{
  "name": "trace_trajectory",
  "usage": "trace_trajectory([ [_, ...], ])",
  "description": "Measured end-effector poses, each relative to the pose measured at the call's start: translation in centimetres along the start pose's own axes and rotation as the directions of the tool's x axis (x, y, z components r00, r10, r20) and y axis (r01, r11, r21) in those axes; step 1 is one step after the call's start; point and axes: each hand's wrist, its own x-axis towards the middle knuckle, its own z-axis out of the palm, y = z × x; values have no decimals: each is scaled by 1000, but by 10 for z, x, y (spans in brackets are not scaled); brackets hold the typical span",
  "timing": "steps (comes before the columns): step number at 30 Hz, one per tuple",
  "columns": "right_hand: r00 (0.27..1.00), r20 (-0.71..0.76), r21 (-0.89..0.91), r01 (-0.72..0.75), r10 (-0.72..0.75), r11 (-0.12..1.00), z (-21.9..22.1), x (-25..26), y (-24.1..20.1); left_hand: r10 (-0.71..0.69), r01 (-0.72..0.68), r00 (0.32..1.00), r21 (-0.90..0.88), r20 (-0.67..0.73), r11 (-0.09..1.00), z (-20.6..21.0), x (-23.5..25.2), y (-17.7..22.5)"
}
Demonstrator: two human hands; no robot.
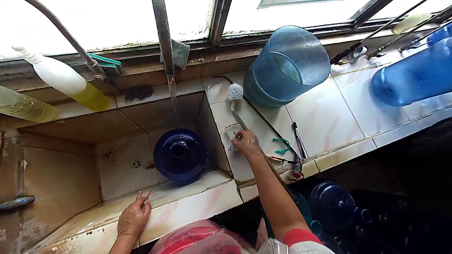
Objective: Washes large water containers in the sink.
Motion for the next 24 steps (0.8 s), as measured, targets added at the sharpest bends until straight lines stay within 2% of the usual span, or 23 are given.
trace_trajectory([
  [4,994,-106,-66,21,-28,998,32,7,7,0,0,1000,6,13,1000,-1,2,1],
  [6,985,-155,-21,77,-80,997,45,10,6,-9,10,999,-8,44,1000,-6,1,3],
  [8,980,-181,168,112,-81,979,55,11,-5,-21,22,997,-13,67,1000,-8,2,1],
  [9,986,-164,359,98,-41,928,59,12,-17,-27,28,996,-13,82,1000,-9,4,1],
  [10,994,-108,594,61,4,802,63,12,-33,-34,35,994,-10,100,999,-10,5,1],
  [11,1000,-28,806,20,4,592,69,11,-52,-40,41,992,-10,117,999,-11,5,1],
  [12,997,64,943,-47,-40,331,74,8,-73,-44,45,990,-10,132,999,-11,6,0],
  [14,971,190,967,-211,-142,-146,86,6,-117,-43,45,987,-14,154,999,-14,8,0],
  [15,950,234,903,-290,-206,-316,92,8,-137,-41,44,986,-16,163,999,-15,8,1],
  [17,908,264,751,-406,-327,-521,101,12,-169,-32,37,982,-23,187,999,-17,8,0],
  [19,881,203,668,-443,-426,-597,106,15,-191,-16,26,978,-47,207,999,-19,8,-2],
  [21,840,128,686,-459,-527,-565,104,13,-203,3,31,967,-129,253,991,-22,12,-8],
  [23,823,137,786,-429,-552,-445,100,4,-203,54,55,960,-373,275,926,-22,26,-21],
  [24,830,148,864,-373,-538,-338,97,-5,-201,92,62,963,-541,253,839,-24,39,-29],
])
